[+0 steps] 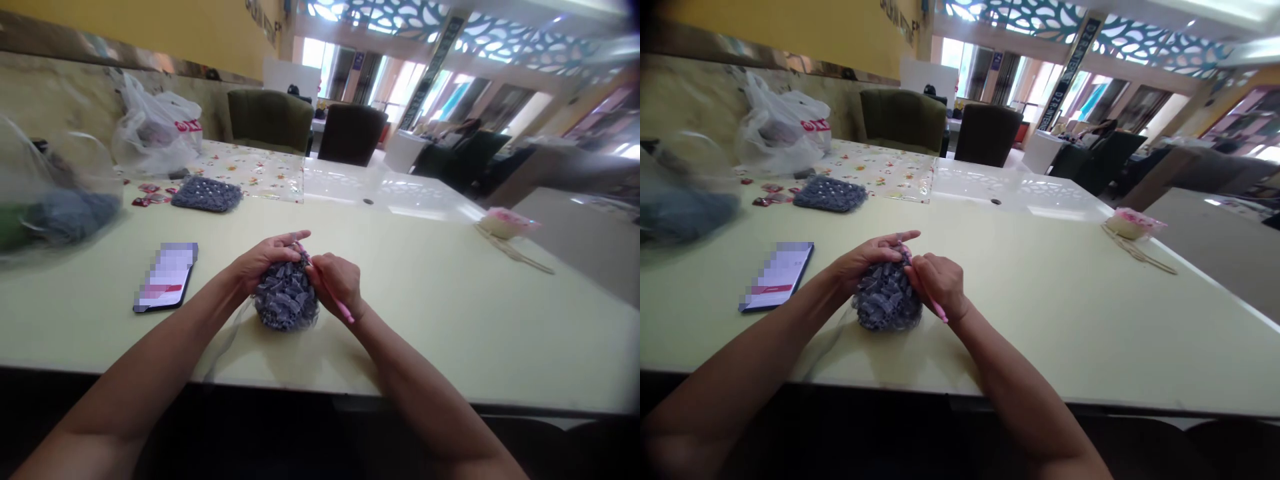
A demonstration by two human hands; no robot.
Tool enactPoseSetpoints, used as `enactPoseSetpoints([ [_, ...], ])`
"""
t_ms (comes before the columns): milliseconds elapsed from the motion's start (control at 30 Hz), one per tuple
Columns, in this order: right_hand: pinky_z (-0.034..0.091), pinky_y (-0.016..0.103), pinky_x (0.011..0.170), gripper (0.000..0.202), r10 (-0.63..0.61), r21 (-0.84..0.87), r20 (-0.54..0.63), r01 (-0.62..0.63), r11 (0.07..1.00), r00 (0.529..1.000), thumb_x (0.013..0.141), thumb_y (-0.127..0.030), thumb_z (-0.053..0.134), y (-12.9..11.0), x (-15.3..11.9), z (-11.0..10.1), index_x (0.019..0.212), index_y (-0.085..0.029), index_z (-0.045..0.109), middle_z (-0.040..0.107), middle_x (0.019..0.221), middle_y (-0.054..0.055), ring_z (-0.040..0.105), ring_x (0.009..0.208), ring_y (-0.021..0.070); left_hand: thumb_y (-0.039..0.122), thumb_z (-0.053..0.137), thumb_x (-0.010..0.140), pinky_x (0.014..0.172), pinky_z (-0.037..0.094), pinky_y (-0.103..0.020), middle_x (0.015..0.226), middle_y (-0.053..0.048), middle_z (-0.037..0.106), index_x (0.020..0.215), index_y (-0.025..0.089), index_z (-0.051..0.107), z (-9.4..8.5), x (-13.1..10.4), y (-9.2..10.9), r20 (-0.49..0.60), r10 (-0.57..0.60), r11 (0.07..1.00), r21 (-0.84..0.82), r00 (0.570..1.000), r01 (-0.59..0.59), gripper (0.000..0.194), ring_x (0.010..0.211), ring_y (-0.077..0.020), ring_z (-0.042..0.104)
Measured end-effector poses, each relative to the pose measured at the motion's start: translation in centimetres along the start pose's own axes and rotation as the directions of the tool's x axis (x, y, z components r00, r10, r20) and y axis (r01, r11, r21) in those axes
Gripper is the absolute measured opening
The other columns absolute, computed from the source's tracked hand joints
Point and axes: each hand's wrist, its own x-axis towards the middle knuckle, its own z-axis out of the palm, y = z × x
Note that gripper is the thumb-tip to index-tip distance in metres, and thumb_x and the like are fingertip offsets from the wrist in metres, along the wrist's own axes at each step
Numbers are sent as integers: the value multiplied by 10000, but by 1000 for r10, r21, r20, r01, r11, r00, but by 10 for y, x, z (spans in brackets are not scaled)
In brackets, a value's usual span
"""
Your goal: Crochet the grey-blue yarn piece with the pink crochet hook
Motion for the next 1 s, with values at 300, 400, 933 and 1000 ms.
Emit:
enactPoseSetpoints([
  [300, 422, 236, 555, 101, 221, 333, 122, -250, 909, 968, 937, -197, 561, -6, 13, -23, 852, -199, 616, 622, 681, -12, 531, 559, 94, 92, 669, 620, 662, 445, -237, 828, -18, 654, 1294, 101, 616, -18, 4, 9, 47, 62, 997, 48, 997, -64, 676, 693, -117, 599],
  [400, 418, 241, 534, 148, 333, 468, 231, -405, 785, 914, 943, -225, 562, -4, 16, -30, 825, -189, 644, 607, 638, -17, 534, 538, 96, 90, 662, 613, 646, 442, -231, 812, -8, 638, 1235, 101, 661, -19, 3, 10, 80, 65, 997, 46, 995, -69, 621, 676, -105, 585],
  [933, 378, 222, 606, 424, 538, 639, 472, -691, 337, 699, 872, -582, 623, 8, 11, -1, 776, -169, 606, 525, 692, -25, 456, 660, 93, 395, 623, 872, 617, 411, -205, 701, 16, 549, 720, 149, 556, 3, 8, -21, -21, 218, 915, 352, 976, -197, 297, 643, -90, 497],
  [1000, 428, 239, 655, 534, 489, 653, 620, -749, 111, 614, 829, -694, 604, 10, 6, 7, 793, -162, 629, 577, 733, 1, 508, 699, 112, 363, 594, 871, 594, 390, -204, 655, 35, 491, 683, 165, 501, -1, 8, -15, -116, 347, 860, 434, 931, -267, 289, 609, -87, 451],
])
